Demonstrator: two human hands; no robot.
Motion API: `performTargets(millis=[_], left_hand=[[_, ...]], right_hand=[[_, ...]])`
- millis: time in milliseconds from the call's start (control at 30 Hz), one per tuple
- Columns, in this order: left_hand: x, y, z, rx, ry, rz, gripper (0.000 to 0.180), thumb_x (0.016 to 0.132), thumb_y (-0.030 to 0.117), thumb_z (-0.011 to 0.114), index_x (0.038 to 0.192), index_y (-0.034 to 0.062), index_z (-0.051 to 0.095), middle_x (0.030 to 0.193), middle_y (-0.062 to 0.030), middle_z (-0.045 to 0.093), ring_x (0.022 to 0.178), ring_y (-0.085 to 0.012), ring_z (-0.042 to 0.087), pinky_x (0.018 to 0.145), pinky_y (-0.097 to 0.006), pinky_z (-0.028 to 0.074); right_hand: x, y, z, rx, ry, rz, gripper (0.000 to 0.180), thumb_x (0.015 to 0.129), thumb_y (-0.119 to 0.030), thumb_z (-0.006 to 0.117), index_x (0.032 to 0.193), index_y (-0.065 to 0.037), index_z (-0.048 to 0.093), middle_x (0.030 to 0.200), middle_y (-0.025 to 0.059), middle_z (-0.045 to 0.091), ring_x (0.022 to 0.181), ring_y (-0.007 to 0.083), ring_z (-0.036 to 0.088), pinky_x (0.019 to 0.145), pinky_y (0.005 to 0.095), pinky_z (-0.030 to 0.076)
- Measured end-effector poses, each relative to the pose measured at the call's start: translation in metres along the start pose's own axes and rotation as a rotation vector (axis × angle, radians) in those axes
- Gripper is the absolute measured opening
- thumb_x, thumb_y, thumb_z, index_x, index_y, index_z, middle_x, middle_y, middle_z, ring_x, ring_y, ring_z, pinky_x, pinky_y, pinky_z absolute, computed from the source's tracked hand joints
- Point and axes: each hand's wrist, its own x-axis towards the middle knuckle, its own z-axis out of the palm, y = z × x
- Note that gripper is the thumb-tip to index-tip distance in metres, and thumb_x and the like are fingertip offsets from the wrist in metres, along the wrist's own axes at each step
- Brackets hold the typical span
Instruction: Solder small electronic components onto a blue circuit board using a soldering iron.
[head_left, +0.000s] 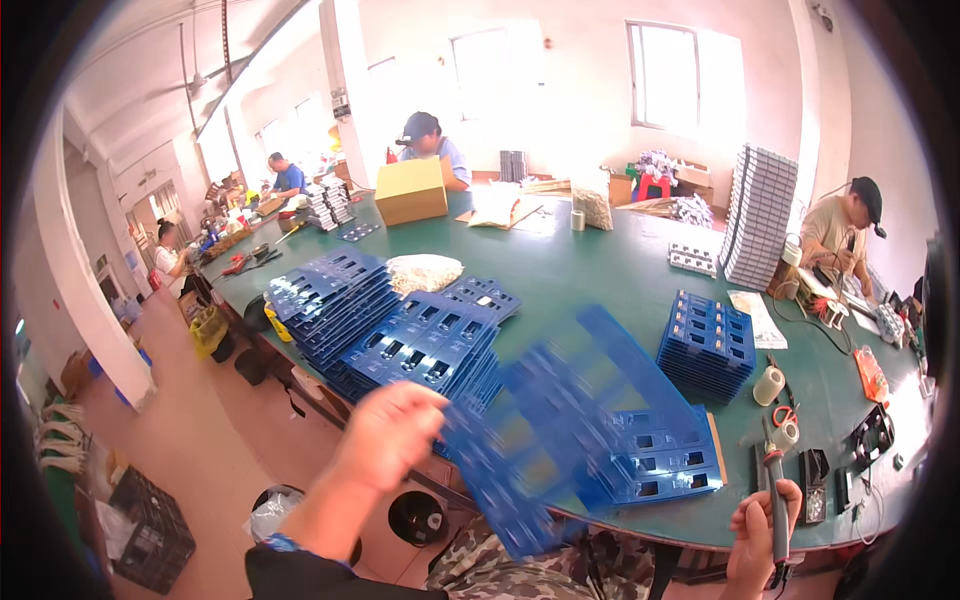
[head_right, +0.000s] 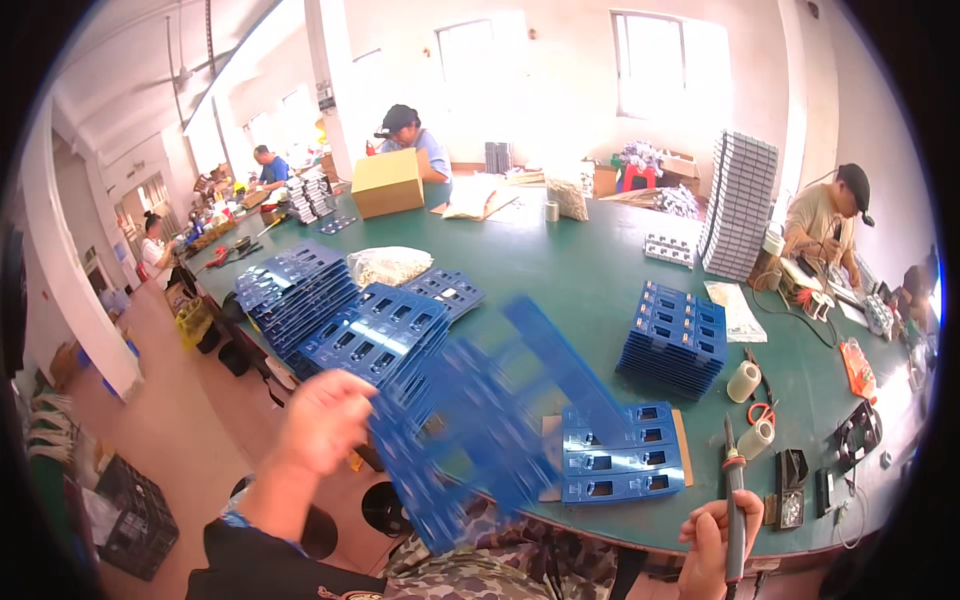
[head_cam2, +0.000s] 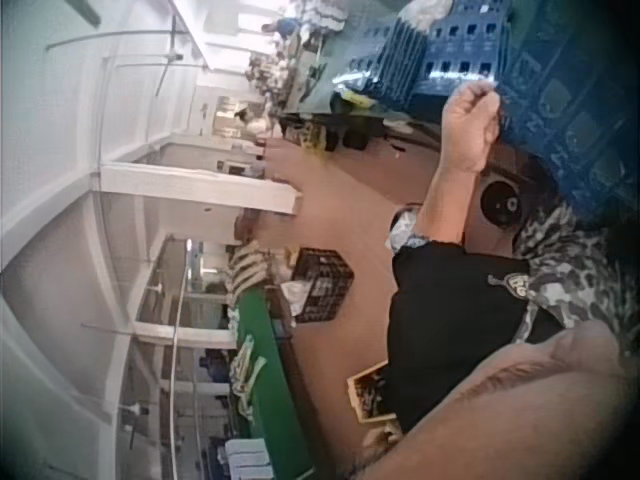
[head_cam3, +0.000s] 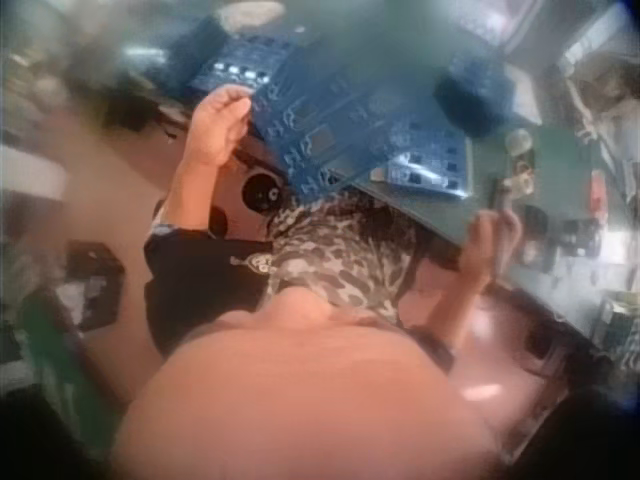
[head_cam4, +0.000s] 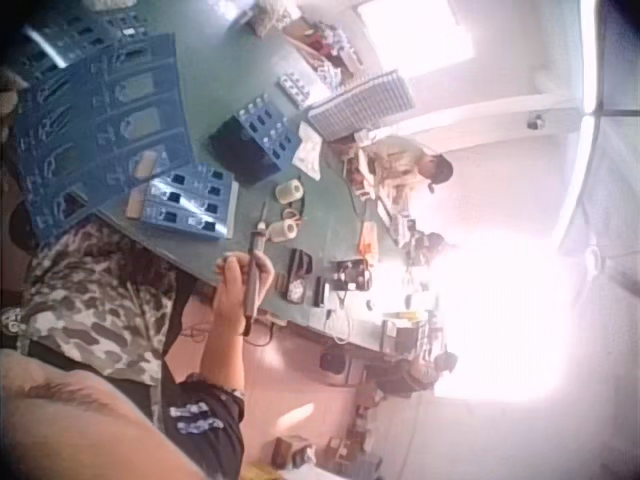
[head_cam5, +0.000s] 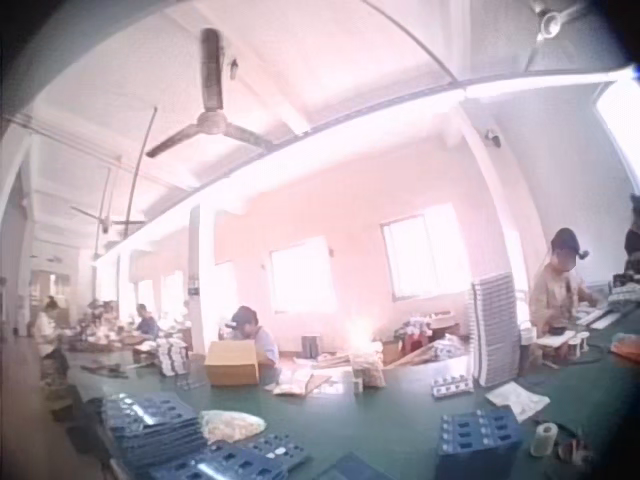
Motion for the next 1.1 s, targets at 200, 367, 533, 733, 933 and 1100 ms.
performTargets(millis=[200, 367, 533, 733, 933, 1100], left_hand=[[0.042, 0.048, -0.118, 0.0, 0.309, 0.088, 0.008, 0.092, 0.007, 0.063, 0.099, 0.0054, 0.062, 0.08, -0.0073, 0.064, 0.045, -0.003, 0.038, 0.039, -0.017, 0.027], [0.055, 0.033, -0.143, 0.049, 0.433, -0.011, 0.007, 0.092, 0.008, 0.063, 0.098, 0.0064, 0.061, 0.083, -0.0088, 0.065, 0.045, -0.0033, 0.037, 0.039, -0.019, 0.026], [0.057, 0.023, -0.149, 0.107, 0.455, -0.087, 0.009, 0.092, 0.01, 0.063, 0.1, 0.0067, 0.059, 0.084, -0.0089, 0.064, 0.046, -0.0033, 0.036, 0.039, -0.019, 0.027], [0.057, 0.023, -0.146, 0.318, 0.503, -0.086, 0.011, 0.092, 0.012, 0.063, 0.099, 0.0062, 0.059, 0.081, -0.0072, 0.063, 0.043, -0.0022, 0.033, 0.037, -0.019, 0.024], [0.052, 0.021, -0.145, 0.335, 0.483, -0.121, 0.013, 0.093, 0.018, 0.064, 0.1, 0.0091, 0.058, 0.078, -0.0048, 0.061, 0.043, -0.0022, 0.033, 0.038, -0.021, 0.024], [0.049, 0.016, -0.145, 0.293, 0.48, -0.11, 0.013, 0.094, 0.021, 0.063, 0.097, 0.0094, 0.058, 0.078, -0.005, 0.061, 0.042, -0.002, 0.032, 0.037, -0.021, 0.023]], right_hand=[[-0.006, -0.02, -0.006, -0.258, -0.042, -0.046, 0.029, 0.091, -0.005, 0.065, 0.117, -0.001, 0.052, 0.09, 0.0067, 0.062, 0.078, 0.0137, 0.058, 0.071, 0.0278, 0.05], [-0.01, -0.012, -0.008, -0.325, -0.04, -0.144, 0.033, 0.091, -0.004, 0.064, 0.121, 0.0, 0.052, 0.086, 0.005, 0.061, 0.069, 0.0117, 0.057, 0.064, 0.025, 0.049], [-0.011, -0.013, -0.01, -0.251, -0.026, -0.15, 0.033, 0.091, -0.005, 0.065, 0.121, -0.001, 0.052, 0.085, 0.0041, 0.061, 0.069, 0.0106, 0.056, 0.063, 0.0228, 0.048], [-0.01, -0.014, -0.015, -0.29, -0.025, -0.096, 0.035, 0.091, -0.004, 0.065, 0.123, -0.002, 0.051, 0.084, 0.0035, 0.061, 0.069, 0.0103, 0.056, 0.064, 0.0221, 0.048], [-0.004, 0.005, -0.032, -0.188, 0.033, -0.003, 0.039, 0.089, -0.002, 0.061, 0.126, -0.007, 0.048, 0.084, 0.0052, 0.061, 0.069, 0.0106, 0.056, 0.06, 0.0218, 0.047], [-0.002, 0.014, -0.043, -0.161, 0.079, 0.012, 0.044, 0.085, 0.002, 0.059, 0.126, -0.009, 0.045, 0.077, 0.0054, 0.058, 0.063, 0.0098, 0.054, 0.055, 0.02, 0.045]])
